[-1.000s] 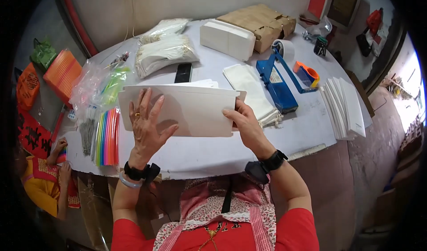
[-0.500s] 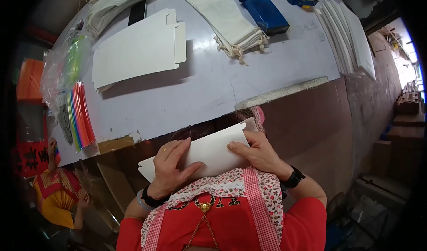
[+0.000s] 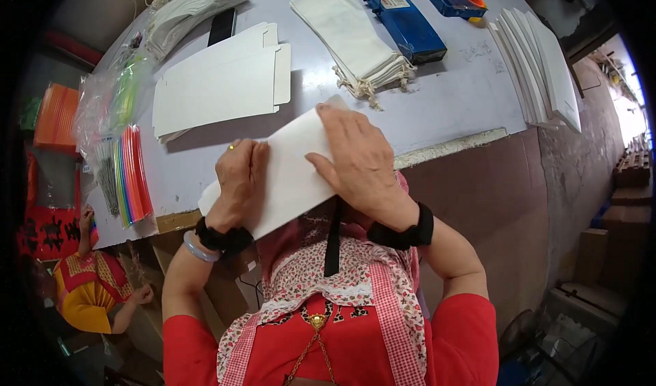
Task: The person packs colorful straws and a small white cloth bag into white paper envelopes, folding the flaps and sealing them with tape. They repeat this process for several units, occasionally moving stacks of envelopes and bundles of straws across the table.
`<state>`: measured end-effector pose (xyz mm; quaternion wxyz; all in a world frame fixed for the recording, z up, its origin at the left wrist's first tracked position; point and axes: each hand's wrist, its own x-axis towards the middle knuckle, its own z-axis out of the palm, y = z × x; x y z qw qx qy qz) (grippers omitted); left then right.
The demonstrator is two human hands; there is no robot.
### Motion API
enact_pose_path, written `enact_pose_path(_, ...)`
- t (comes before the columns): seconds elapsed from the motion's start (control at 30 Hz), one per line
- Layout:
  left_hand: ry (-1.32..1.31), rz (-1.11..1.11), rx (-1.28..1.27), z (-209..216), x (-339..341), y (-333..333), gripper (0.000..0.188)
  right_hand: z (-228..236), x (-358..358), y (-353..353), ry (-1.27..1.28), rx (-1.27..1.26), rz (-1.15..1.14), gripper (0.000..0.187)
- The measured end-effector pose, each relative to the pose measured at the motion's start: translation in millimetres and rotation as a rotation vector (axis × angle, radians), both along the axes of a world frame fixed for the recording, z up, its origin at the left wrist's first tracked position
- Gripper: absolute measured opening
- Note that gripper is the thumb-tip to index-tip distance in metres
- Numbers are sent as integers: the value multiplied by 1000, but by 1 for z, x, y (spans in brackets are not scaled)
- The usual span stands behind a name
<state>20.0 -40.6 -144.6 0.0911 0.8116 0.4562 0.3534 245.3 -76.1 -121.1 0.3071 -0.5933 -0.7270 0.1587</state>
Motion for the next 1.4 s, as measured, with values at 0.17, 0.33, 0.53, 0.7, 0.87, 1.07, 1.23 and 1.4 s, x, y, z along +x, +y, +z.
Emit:
enact_pose_path(0.17,243,-2,-76,-19,2,42,26,-5,-14,26,-293,207,111,65)
enact_pose_path(0.33,252,-86,-112,-39,0,54,26,-38,-37,13,-267,-13,374,71)
enact_pose_path(0.53,333,-68,-387,-9,-9,50,25,-59,-37,17,-308,-54,428,73)
enact_pose_path(0.7,580,-139,-253,3,-42,-23,62,-57,-38,19,-298,-70,405,70)
enact_pose_path(0.87,658,-133,-237,-17,-69,-46,78,-60,-21,29,-335,-42,319,63)
enact_pose_path(1.07,422,-132,-326,1,-59,-1,60,-60,13,22,-355,33,195,58)
enact_pose_path(1.23,217,-148,-875,19,-26,28,40,-45,20,9,-247,139,198,57)
enact_pose_path(1.4,-253,-234,-1094,41,-40,-7,34,-34,44,-23,168,344,-112,61)
